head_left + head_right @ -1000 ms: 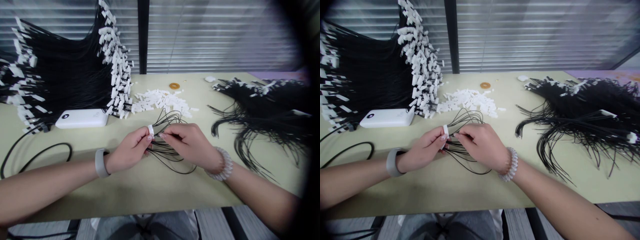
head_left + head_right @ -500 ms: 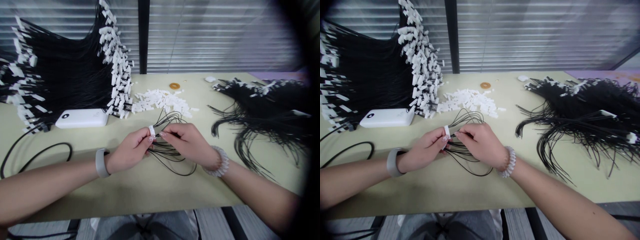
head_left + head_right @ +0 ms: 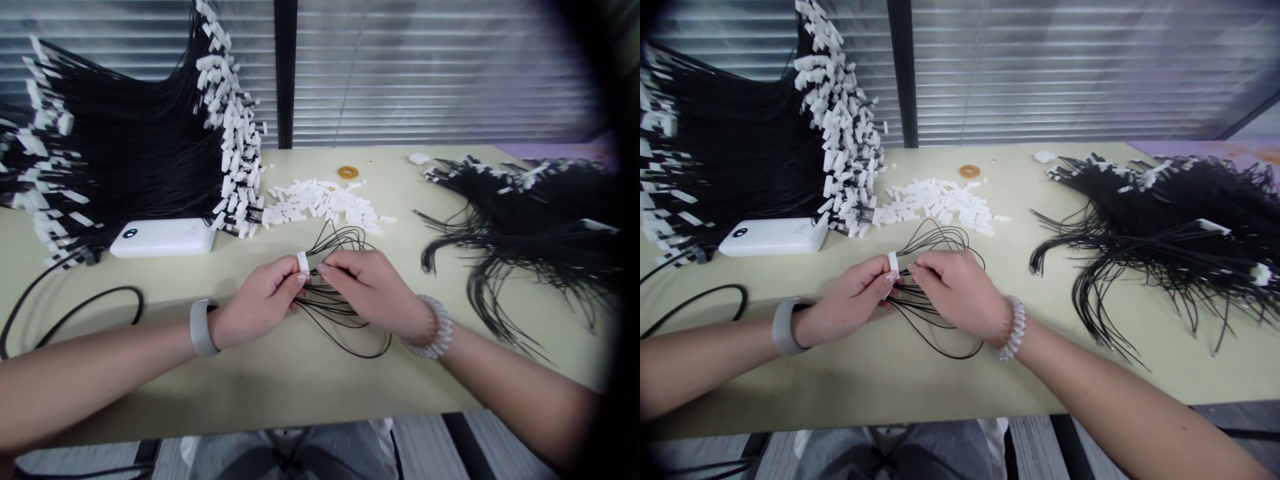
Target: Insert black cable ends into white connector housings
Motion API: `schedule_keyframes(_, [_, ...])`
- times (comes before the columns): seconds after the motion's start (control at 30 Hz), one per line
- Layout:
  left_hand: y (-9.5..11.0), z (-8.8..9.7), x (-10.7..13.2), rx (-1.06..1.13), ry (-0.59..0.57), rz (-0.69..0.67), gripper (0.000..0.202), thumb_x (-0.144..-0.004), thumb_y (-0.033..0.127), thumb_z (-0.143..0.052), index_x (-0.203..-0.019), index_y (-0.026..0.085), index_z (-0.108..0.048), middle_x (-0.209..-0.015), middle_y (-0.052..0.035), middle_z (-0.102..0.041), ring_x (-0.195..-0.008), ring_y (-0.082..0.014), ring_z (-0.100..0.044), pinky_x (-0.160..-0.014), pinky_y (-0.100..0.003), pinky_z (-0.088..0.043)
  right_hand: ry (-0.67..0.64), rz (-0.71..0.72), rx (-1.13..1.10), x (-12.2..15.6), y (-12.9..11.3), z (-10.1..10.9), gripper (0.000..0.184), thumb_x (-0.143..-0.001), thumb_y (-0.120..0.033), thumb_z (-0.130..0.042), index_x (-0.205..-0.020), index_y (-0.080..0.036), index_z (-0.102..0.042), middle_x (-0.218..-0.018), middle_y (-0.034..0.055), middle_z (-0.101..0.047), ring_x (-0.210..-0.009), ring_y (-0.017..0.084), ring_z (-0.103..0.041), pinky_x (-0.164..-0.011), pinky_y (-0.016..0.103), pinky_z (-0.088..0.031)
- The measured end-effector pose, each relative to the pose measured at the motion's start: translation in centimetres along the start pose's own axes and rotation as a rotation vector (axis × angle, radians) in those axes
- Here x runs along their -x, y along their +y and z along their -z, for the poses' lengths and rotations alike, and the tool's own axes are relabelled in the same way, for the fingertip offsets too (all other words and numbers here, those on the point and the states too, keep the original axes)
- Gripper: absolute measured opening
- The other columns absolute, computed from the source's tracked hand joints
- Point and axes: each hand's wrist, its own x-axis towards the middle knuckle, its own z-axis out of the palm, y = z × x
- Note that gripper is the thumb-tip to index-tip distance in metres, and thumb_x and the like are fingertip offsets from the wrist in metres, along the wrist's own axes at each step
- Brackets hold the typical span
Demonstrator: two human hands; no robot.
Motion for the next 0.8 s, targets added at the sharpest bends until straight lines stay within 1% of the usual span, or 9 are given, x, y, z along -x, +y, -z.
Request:
schedule_keyframes(0.1, [-0.03,0.02,-0.01,-0.021,0.013,-0.014,0.023,-0.089,0.036,-0.036,-0.083,0.018,-0.049,-0.075,-0.0002,-0.05,-0.07,-0.013,-0.054,-0.057,-0.023,-0.051,-0.007,0.012,0.028,-0.04,-0.02,0.12,0.032,-0.088,-0.031,-0.041,-0.06,-0.016,-0.046,-0.053,-0.0043,-0.043,-0.052,0.006,-0.039,-0.052,0.021,-0.028])
schedule_keyframes(0.2, [-0.01,0.02,-0.02,-0.019,-0.004,-0.023,0.023,-0.089,0.036,-0.035,-0.084,0.017,-0.049,-0.075,0.0001,-0.05,-0.069,-0.0122,-0.053,-0.057,-0.023,-0.051,-0.003,0.042,0.054,0.01,-0.04,0.09,0.031,-0.088,-0.029,-0.041,-0.06,-0.016,-0.045,-0.054,-0.0041,-0.042,-0.053,0.006,-0.039,-0.053,0.022,-0.028])
schedule_keyframes(0.37, [-0.03,0.01,-0.11,-0.002,-0.027,-0.028,0.023,-0.089,0.036,-0.035,-0.085,0.018,-0.049,-0.077,-0.0006,-0.05,-0.071,-0.0127,-0.052,-0.058,-0.024,-0.052,0.027,0.104,0.086,0.19,-0.19,-0.36,0.025,-0.088,-0.026,-0.042,-0.066,-0.016,-0.049,-0.059,-0.0029,-0.047,-0.058,0.007,-0.042,-0.057,0.021,-0.031])
schedule_keyframes(0.53, [-0.09,0.02,-0.18,0.008,-0.027,-0.03,0.024,-0.089,0.037,-0.035,-0.084,0.017,-0.048,-0.077,-0.0004,-0.049,-0.069,-0.0121,-0.051,-0.057,-0.024,-0.052,0.076,0.136,0.105,0.32,-0.27,-0.73,0.024,-0.087,-0.025,-0.044,-0.065,-0.016,-0.049,-0.06,-0.0029,-0.05,-0.059,0.007,-0.043,-0.058,0.021,-0.032])
schedule_keyframes(0.6, [-0.13,0.0,-0.16,0.016,-0.021,-0.029,0.025,-0.089,0.037,-0.035,-0.084,0.017,-0.048,-0.077,-0.0003,-0.048,-0.068,-0.0116,-0.05,-0.057,-0.024,-0.051,0.112,0.157,0.131,0.4,-0.07,-0.6,0.018,-0.085,-0.024,-0.045,-0.071,-0.016,-0.052,-0.065,-0.0022,-0.053,-0.061,0.007,-0.046,-0.059,0.021,-0.034])
schedule_keyframes(0.67, [-0.18,-0.02,-0.13,0.022,-0.016,-0.031,0.026,-0.089,0.038,-0.034,-0.083,0.017,-0.047,-0.076,0.0,-0.048,-0.067,-0.0113,-0.049,-0.056,-0.023,-0.049,0.151,0.182,0.179,0.51,0.23,-0.3,0.01,-0.082,-0.025,-0.048,-0.084,-0.017,-0.054,-0.07,-0.0015,-0.055,-0.062,0.008,-0.047,-0.059,0.022,-0.035])
schedule_keyframes(0.73, [-0.24,-0.01,-0.14,0.02,-0.017,-0.039,0.026,-0.089,0.038,-0.034,-0.081,0.017,-0.046,-0.074,0.0005,-0.047,-0.065,-0.011,-0.048,-0.055,-0.022,-0.047,0.16,0.226,0.256,0.62,0.48,0.03,0.021,-0.079,-0.024,-0.05,-0.099,-0.017,-0.052,-0.075,-0.0002,-0.056,-0.064,0.01,-0.048,-0.06,0.024,-0.036])
schedule_keyframes(0.8, [-0.29,0.05,-0.16,0.001,-0.03,-0.06,0.025,-0.09,0.037,-0.034,-0.08,0.018,-0.045,-0.071,0.0013,-0.046,-0.063,-0.0106,-0.047,-0.054,-0.022,-0.045,0.127,0.289,0.355,0.71,0.52,0.2,0.027,-0.077,-0.022,-0.05,-0.103,-0.019,-0.052,-0.08,0.0019,-0.055,-0.071,0.013,-0.048,-0.063,0.026,-0.037])
